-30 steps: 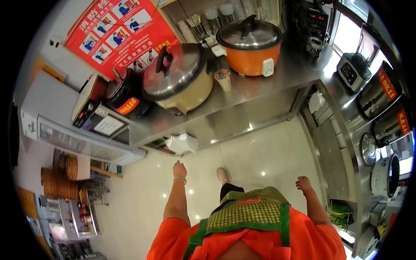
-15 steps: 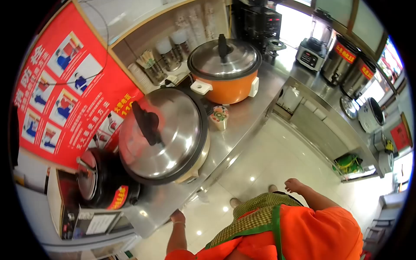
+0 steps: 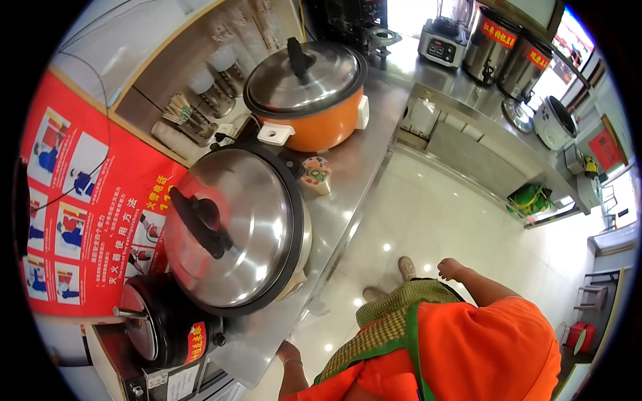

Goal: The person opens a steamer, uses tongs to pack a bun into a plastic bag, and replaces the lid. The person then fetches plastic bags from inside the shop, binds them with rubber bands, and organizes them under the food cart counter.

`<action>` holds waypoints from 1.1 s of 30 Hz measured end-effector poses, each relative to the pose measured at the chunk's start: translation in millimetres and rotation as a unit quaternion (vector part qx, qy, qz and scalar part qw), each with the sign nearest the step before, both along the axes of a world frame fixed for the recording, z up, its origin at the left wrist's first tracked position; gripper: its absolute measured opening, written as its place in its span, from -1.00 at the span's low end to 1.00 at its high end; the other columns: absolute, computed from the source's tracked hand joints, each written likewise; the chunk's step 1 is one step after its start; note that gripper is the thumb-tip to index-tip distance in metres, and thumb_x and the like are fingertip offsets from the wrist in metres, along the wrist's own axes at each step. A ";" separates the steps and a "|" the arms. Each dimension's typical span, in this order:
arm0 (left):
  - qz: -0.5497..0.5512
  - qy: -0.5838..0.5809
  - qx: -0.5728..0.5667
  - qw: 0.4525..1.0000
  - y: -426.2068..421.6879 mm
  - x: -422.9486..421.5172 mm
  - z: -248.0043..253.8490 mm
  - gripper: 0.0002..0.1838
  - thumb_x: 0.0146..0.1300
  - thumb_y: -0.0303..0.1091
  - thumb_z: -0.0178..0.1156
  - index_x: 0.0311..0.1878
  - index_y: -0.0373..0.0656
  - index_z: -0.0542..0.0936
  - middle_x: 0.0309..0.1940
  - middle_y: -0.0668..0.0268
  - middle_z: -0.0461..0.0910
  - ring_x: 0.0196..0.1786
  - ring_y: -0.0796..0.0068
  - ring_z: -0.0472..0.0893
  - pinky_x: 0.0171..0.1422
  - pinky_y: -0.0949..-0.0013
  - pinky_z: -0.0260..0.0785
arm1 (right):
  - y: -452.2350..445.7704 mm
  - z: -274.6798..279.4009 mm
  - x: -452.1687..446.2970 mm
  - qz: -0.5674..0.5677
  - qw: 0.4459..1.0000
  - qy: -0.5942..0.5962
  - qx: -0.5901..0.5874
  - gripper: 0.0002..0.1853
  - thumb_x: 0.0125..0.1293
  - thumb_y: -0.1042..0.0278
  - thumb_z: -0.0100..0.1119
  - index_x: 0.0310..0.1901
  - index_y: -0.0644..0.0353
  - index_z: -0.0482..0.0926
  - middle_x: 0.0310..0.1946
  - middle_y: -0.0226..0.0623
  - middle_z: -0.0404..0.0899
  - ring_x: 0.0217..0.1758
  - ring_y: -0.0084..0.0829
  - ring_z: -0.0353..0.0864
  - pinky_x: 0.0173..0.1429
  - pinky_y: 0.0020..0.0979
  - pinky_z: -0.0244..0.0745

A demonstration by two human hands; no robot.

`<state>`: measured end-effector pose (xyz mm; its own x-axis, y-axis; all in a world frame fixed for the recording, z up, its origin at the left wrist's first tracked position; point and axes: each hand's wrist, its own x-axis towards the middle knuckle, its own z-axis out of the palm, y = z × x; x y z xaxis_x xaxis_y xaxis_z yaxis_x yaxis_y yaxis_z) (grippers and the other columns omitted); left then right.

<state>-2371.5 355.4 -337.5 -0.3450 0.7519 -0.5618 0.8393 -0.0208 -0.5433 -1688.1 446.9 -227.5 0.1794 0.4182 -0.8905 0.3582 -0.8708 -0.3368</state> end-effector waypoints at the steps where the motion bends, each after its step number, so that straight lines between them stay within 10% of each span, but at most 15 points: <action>1: -0.004 0.002 -0.006 1.000 -4.4 -4.9 7.6 -0.50 0.33 -0.28 -0.04 0.30 -0.24 0.39 0.33 0.13 0.35 0.38 0.15 0.32 0.40 0.01 0.11 | -4.1 -1.4 2.8 -0.012 1.000 0.002 -0.010 -0.64 0.35 0.19 -0.04 -0.01 0.32 0.53 -0.28 -0.14 0.65 -0.36 -0.32 0.64 -0.33 -0.32 0.60; 9: 0.299 -0.164 0.163 0.926 -30.5 -64.6 57.2 -0.52 0.47 -0.32 -0.25 0.39 -0.26 0.24 0.40 0.18 0.26 0.42 0.27 0.24 0.51 0.28 -0.04 | -15.8 -30.4 0.2 0.075 0.997 -0.030 -0.002 -0.65 0.32 0.22 -0.09 -0.17 0.35 0.56 -0.35 -0.16 0.65 -0.42 -0.34 0.62 -0.35 -0.32 0.58; 14: 0.240 -0.113 0.091 0.960 -10.8 1.6 53.8 -0.51 0.43 -0.29 -0.18 0.36 -0.28 0.27 0.33 0.10 0.36 0.39 0.21 0.31 0.45 0.25 0.10 | -0.3 -24.4 -9.8 0.136 0.986 -0.062 0.075 -0.63 0.26 0.19 -0.03 -0.15 0.31 0.63 -0.33 -0.09 0.67 -0.27 -0.25 0.66 -0.11 -0.23 0.54; 20: 0.164 -0.378 -0.133 0.901 38.1 121.7 107.8 0.17 0.01 0.24 0.33 0.49 -0.24 -0.05 0.02 -0.15 0.55 0.10 -0.02 0.56 0.13 0.08 0.41 | 39.1 -36.3 14.2 0.157 0.970 -0.071 0.169 -0.64 0.30 0.20 0.00 -0.09 0.34 0.59 -0.35 -0.17 0.65 -0.34 -0.38 0.64 -0.22 -0.31 0.55; 24: 0.172 -0.598 -0.098 0.777 165.6 296.6 217.2 0.04 0.22 0.00 0.26 0.51 -0.21 -0.20 0.36 -0.19 0.22 0.36 -0.06 0.33 0.37 0.19 0.24 | 109.4 -44.4 40.9 0.115 0.976 -0.038 0.184 -0.65 0.36 0.20 -0.05 -0.07 0.31 0.57 -0.36 -0.21 0.63 -0.38 -0.42 0.61 -0.27 -0.39 0.53; 26: -0.029 -0.693 0.006 0.721 221.3 350.7 210.3 -0.24 0.34 -0.26 0.08 0.48 -0.29 -0.04 0.36 -0.14 0.22 0.41 -0.11 0.22 0.46 0.11 0.08 | 156.7 -54.5 60.1 0.059 0.976 0.004 0.211 -0.64 0.39 0.18 -0.06 -0.04 0.30 0.55 -0.37 -0.27 0.60 -0.40 -0.47 0.56 -0.30 -0.42 0.51; 33: -0.252 -0.572 0.230 0.746 461.2 512.1 197.5 -0.41 0.29 -0.37 0.07 0.36 -0.36 0.25 0.36 -0.07 0.23 0.41 -0.12 0.19 0.49 0.04 0.00 | 392.5 -89.7 131.7 -0.093 0.900 0.008 0.426 -0.68 0.37 0.23 -0.01 0.01 0.26 0.55 -0.25 -0.26 0.60 -0.26 -0.44 0.55 -0.17 -0.42 0.49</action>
<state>-1859.4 816.6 -140.1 0.5549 0.8275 0.0854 0.7071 -0.5232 0.4757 -1556.4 839.4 -317.1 0.3076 0.9140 -0.2644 0.2224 -0.3392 -0.9140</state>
